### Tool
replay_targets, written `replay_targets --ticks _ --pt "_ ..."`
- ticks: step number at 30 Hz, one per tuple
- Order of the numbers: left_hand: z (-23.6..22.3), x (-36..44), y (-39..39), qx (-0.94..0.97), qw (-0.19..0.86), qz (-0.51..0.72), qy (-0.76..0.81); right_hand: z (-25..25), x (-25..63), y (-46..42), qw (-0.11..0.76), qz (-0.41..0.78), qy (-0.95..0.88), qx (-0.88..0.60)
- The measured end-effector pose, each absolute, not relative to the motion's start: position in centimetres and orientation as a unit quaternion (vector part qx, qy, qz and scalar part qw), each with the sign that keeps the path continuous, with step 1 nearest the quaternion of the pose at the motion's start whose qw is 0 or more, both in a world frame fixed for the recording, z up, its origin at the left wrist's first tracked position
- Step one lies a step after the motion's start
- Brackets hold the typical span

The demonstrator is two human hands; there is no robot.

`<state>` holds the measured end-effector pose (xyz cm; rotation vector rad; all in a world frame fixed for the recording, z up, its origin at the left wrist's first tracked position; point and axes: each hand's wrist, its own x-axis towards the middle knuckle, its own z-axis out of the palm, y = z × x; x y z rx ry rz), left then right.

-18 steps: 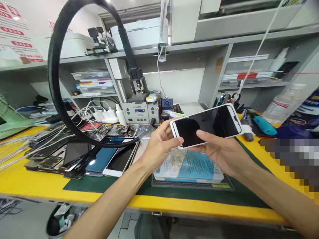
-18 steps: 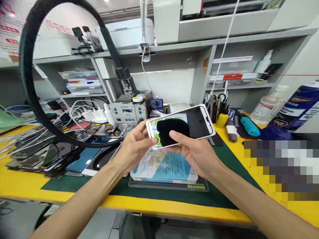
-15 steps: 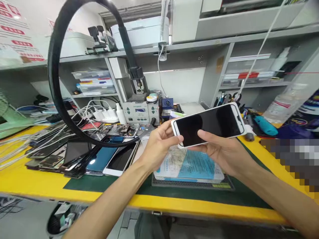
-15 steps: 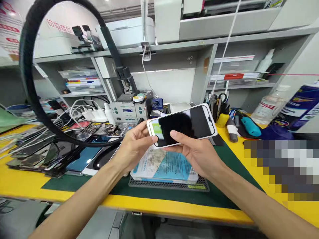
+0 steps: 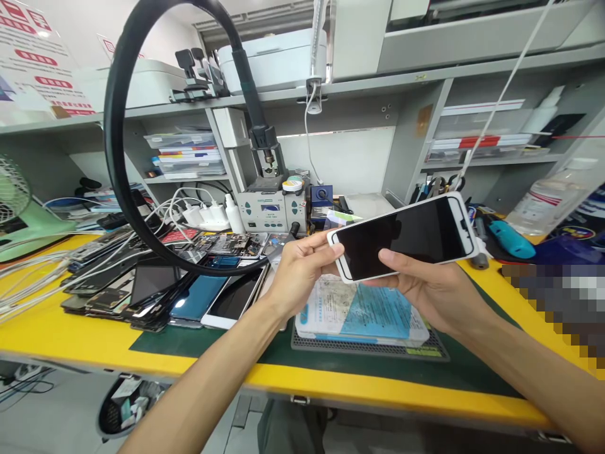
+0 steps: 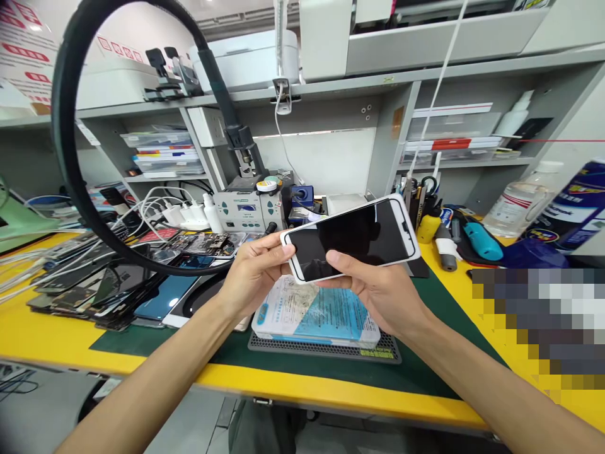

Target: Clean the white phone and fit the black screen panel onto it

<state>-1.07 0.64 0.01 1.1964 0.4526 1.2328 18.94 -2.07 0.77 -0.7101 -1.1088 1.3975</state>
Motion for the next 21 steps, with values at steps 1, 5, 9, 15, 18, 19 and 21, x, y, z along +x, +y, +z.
replay_targets --ticks 1,5,9,15,18,19,21 --pt "-0.03 -1.11 0.71 0.526 0.629 0.538 0.197 0.8 18.9 -2.11 0.575 0.596 -0.472 -0.304" --pt "-0.05 -1.23 0.81 0.532 0.623 0.538 0.199 0.87 18.77 -2.14 0.573 0.593 -0.476 -0.306" --pt "0.03 -1.33 0.82 0.538 0.619 0.536 0.2 0.81 18.75 -2.08 0.567 0.588 -0.486 -0.311" --pt "-0.01 -1.56 0.95 0.542 0.614 0.537 0.203 0.93 18.74 -2.32 0.56 0.588 -0.496 -0.308" --pt "0.03 -1.54 0.92 0.541 0.613 0.538 0.204 1.04 18.69 -2.35 0.558 0.59 -0.496 -0.308" --pt "0.06 -1.51 0.89 0.541 0.613 0.538 0.205 1.07 18.68 -2.35 0.556 0.591 -0.497 -0.307" --pt "0.13 -1.42 0.82 0.541 0.612 0.54 0.206 1.09 18.67 -2.31 0.555 0.593 -0.496 -0.307"
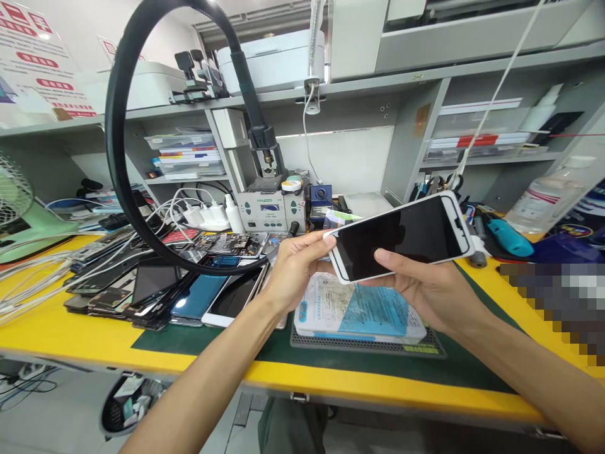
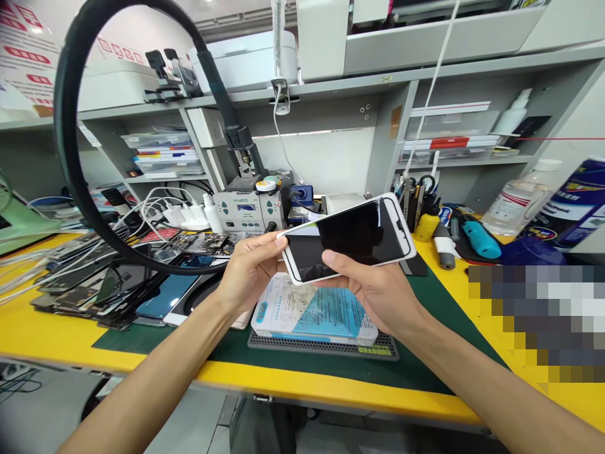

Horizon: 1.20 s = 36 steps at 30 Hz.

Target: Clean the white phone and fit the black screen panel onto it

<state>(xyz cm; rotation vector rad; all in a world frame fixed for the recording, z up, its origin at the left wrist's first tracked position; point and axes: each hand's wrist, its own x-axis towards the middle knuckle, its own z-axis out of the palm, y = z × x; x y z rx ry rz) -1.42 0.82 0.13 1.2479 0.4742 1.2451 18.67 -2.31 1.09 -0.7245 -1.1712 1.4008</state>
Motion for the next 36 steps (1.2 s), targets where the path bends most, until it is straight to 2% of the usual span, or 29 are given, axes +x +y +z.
replay_targets --ticks 10,36 --pt "0.53 -1.17 0.14 0.533 0.634 0.526 0.193 1.24 18.87 -2.26 0.565 0.601 -0.474 -0.309" --pt "0.18 -0.6 0.44 0.507 0.577 0.589 0.254 0.99 18.44 -2.46 0.561 0.573 -0.497 -0.331"
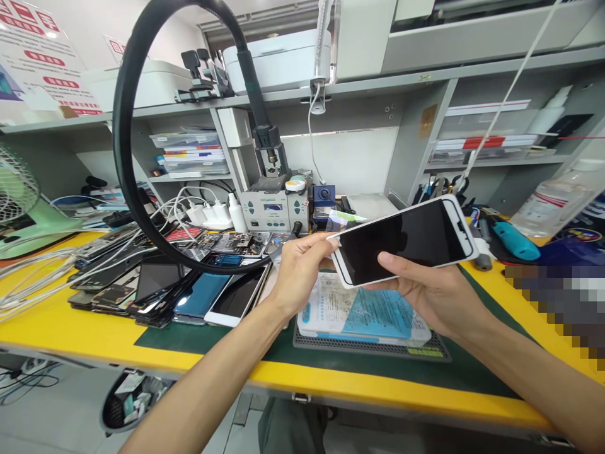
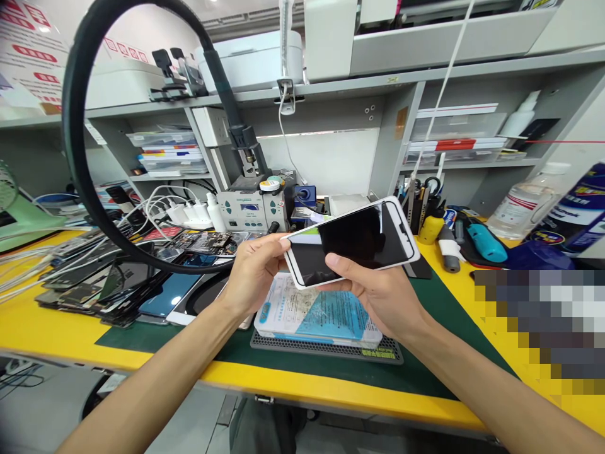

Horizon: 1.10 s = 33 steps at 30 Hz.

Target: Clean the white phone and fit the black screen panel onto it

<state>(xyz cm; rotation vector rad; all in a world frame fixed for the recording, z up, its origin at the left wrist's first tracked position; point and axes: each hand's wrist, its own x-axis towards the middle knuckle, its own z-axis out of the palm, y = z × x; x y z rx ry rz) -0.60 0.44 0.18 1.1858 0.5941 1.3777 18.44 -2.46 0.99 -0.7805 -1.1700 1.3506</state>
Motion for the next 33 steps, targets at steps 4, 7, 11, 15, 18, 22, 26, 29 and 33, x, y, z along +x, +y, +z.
replay_targets --ticks 4,7,11,15,18,22,26,29,33 --pt "0.25 -0.56 0.28 0.509 0.581 0.583 0.254 1.17 18.4 -2.43 0.565 0.586 -0.48 -0.328" --pt "0.33 -0.7 0.15 0.513 0.598 0.567 0.241 1.2 18.53 -2.29 0.566 0.585 -0.482 -0.323" --pt "0.4 -0.81 0.12 0.511 0.613 0.556 0.233 1.2 18.7 -2.26 0.565 0.589 -0.484 -0.316" --pt "0.4 -0.74 0.14 0.506 0.615 0.555 0.241 1.29 18.72 -2.42 0.569 0.582 -0.487 -0.317" --pt "0.4 -0.7 0.17 0.505 0.613 0.556 0.245 1.29 18.72 -2.43 0.567 0.583 -0.487 -0.318" --pt "0.35 -0.7 0.32 0.505 0.607 0.561 0.248 1.13 18.77 -2.32 0.561 0.585 -0.486 -0.326" --pt "0.31 -0.66 0.42 0.503 0.602 0.567 0.251 0.98 18.75 -2.22 0.55 0.585 -0.499 -0.324" --pt "0.28 -0.58 0.41 0.501 0.6 0.571 0.251 0.95 18.63 -2.23 0.553 0.583 -0.503 -0.318" --pt "0.26 -0.5 0.38 0.501 0.596 0.577 0.246 1.05 18.56 -2.36 0.559 0.583 -0.5 -0.312"
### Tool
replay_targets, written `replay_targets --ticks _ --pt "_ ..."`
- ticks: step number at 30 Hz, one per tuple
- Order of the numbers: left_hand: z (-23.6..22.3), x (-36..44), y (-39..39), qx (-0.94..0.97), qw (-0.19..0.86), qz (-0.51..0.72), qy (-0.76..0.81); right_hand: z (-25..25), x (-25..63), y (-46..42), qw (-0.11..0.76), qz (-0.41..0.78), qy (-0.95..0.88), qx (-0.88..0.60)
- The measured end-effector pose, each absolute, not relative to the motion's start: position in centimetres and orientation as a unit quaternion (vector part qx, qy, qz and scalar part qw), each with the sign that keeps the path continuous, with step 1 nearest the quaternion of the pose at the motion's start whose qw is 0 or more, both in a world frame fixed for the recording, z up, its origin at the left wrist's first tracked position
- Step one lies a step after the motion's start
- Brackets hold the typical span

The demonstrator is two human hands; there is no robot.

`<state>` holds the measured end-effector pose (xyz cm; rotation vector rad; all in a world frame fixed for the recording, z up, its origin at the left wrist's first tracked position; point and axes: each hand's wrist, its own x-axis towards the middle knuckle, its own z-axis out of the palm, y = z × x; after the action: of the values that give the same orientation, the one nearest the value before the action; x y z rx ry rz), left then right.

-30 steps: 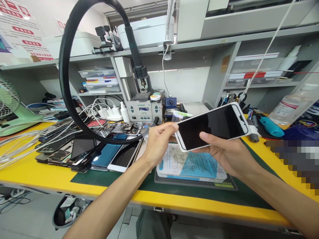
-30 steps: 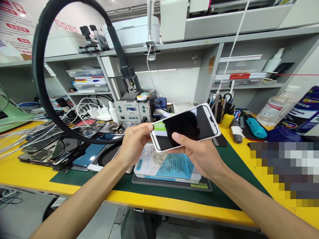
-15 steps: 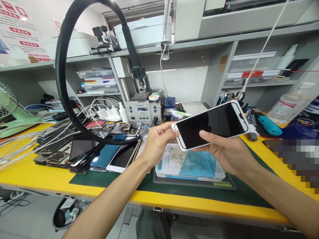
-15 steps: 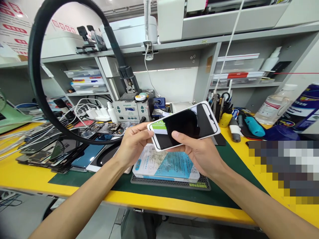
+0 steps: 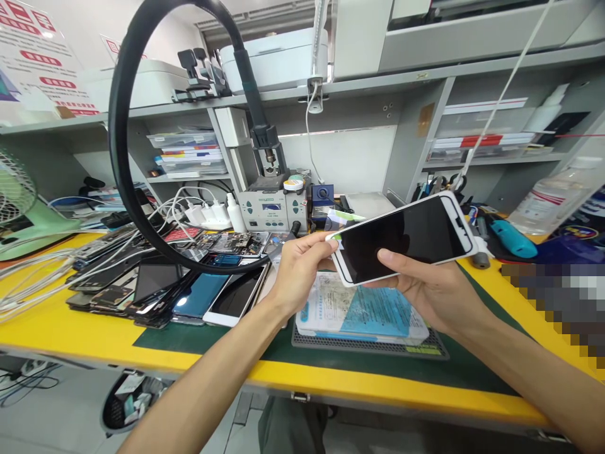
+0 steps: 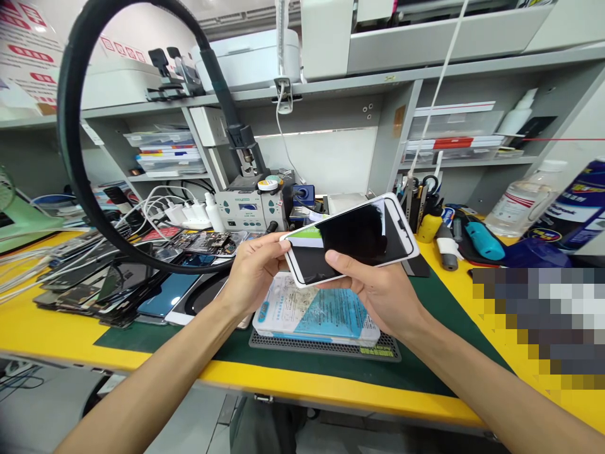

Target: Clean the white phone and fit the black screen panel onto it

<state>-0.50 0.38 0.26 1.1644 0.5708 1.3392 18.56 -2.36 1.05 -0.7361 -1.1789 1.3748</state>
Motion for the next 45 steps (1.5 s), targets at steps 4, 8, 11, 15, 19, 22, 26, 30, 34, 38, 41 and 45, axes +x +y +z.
replay_targets --ticks 4,8,11,15,19,22,26,30,34,38,41,45 --pt "0.15 -0.63 0.3 0.509 0.601 0.57 0.234 1.15 18.61 -2.44 0.565 0.585 -0.491 -0.312" --pt "0.0 -0.75 0.26 0.515 0.608 0.56 0.225 1.17 18.68 -2.37 0.576 0.581 -0.485 -0.308" --pt "0.0 -0.71 0.28 0.514 0.608 0.562 0.227 1.14 18.78 -2.29 0.575 0.583 -0.485 -0.309" --pt "0.11 -0.61 0.3 0.51 0.605 0.566 0.232 1.03 18.9 -2.22 0.569 0.582 -0.49 -0.312" --pt "0.12 -0.48 0.36 0.506 0.601 0.573 0.235 0.95 18.81 -2.2 0.566 0.578 -0.499 -0.31" --pt "0.01 -0.43 0.5 0.503 0.597 0.577 0.241 0.91 18.67 -2.22 0.569 0.572 -0.504 -0.309" --pt "-0.14 -0.41 0.68 0.499 0.591 0.582 0.25 0.82 18.62 -2.22 0.566 0.578 -0.497 -0.314" --pt "-0.14 -0.3 0.66 0.501 0.592 0.577 0.256 0.75 18.64 -2.12 0.572 0.579 -0.49 -0.313" --pt "-0.12 -0.15 0.64 0.507 0.592 0.569 0.263 0.79 18.64 -2.09 0.579 0.573 -0.493 -0.306" --pt "-0.18 -0.34 0.71 0.527 0.586 0.558 0.258 0.9 18.7 -2.11 0.585 0.57 -0.493 -0.298" --pt "-0.06 -0.62 0.67 0.54 0.594 0.545 0.241 1.08 18.8 -2.12 0.588 0.57 -0.487 -0.304" --pt "0.22 -0.79 0.52 0.55 0.611 0.528 0.214 1.35 18.98 -2.19 0.587 0.565 -0.491 -0.308"
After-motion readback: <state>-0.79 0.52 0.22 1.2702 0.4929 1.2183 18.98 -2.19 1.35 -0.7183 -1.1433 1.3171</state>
